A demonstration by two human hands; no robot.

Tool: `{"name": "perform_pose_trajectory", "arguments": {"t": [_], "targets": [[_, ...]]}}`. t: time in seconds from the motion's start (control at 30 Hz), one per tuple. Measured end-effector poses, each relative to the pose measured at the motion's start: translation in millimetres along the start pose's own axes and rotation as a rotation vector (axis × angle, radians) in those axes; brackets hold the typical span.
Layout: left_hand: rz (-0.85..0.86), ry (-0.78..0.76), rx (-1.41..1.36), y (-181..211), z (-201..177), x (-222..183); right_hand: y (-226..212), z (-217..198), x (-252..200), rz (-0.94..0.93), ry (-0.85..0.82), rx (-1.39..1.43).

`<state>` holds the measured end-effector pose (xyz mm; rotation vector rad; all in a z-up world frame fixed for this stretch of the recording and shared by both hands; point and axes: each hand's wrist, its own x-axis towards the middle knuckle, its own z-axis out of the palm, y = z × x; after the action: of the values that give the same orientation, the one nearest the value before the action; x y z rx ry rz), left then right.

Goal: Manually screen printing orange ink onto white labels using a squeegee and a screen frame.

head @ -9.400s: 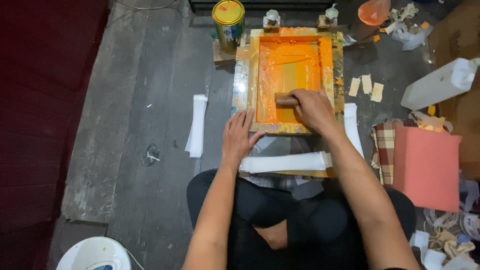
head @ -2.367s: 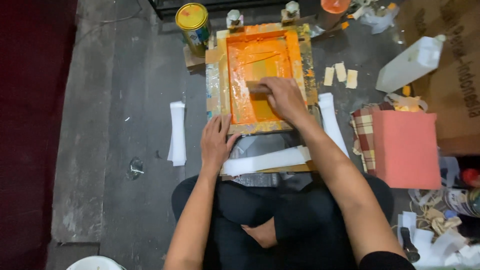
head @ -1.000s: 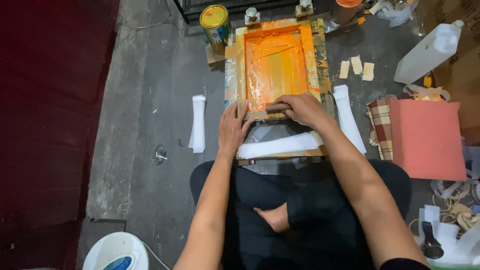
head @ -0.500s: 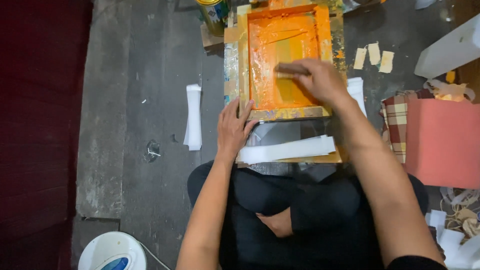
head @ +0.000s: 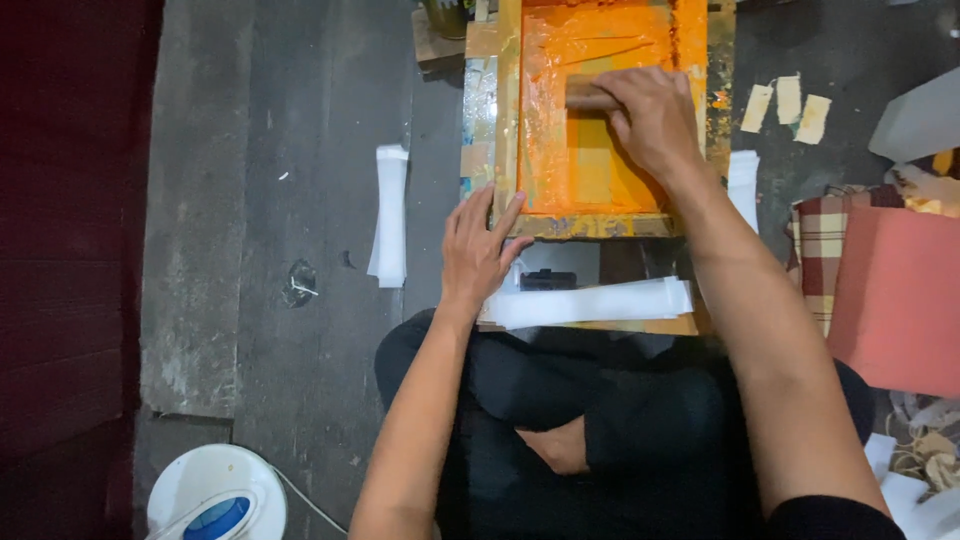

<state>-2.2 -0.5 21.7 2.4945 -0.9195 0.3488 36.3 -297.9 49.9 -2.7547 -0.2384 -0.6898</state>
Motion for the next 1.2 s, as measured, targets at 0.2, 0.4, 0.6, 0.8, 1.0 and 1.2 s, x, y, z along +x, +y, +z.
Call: {"name": "perform_pose_trajectory", "arguments": {"t": [0.2, 0.4, 0.6, 0.8, 1.0, 1.2], "targets": [[0.033, 0.051, 0.003, 1.4, -1.0, -3.2, -38.0, -32.8, -17.4, 0.07, -0.079, 0.089], [0.076, 0.109, 0.073, -17.1, 29.0, -10.4, -36.7, -35.3, -49.9, 0.119, -0.28, 0.055], [0.061, 0.079, 0.065, -16.3, 30.1, -13.0, -57.0, -48.7, -67.1, 0.198, -0.388, 0.066], [0.047, 0.039, 0.081, -15.2, 27.6, -14.1, -65.9, -57.9, -74.6, 0.239, -0.528, 0.061], [0.041, 0.045, 0.071, -10.6, 21.9, -13.7, -66.3, -66.3, -66.9, 0.302, -0.61, 0.133], [0.029, 0.029, 0.052, -5.3, 15.0, -12.1, -71.3, -78.2, -62.8, 0.312, -0.63, 0.169]]}}
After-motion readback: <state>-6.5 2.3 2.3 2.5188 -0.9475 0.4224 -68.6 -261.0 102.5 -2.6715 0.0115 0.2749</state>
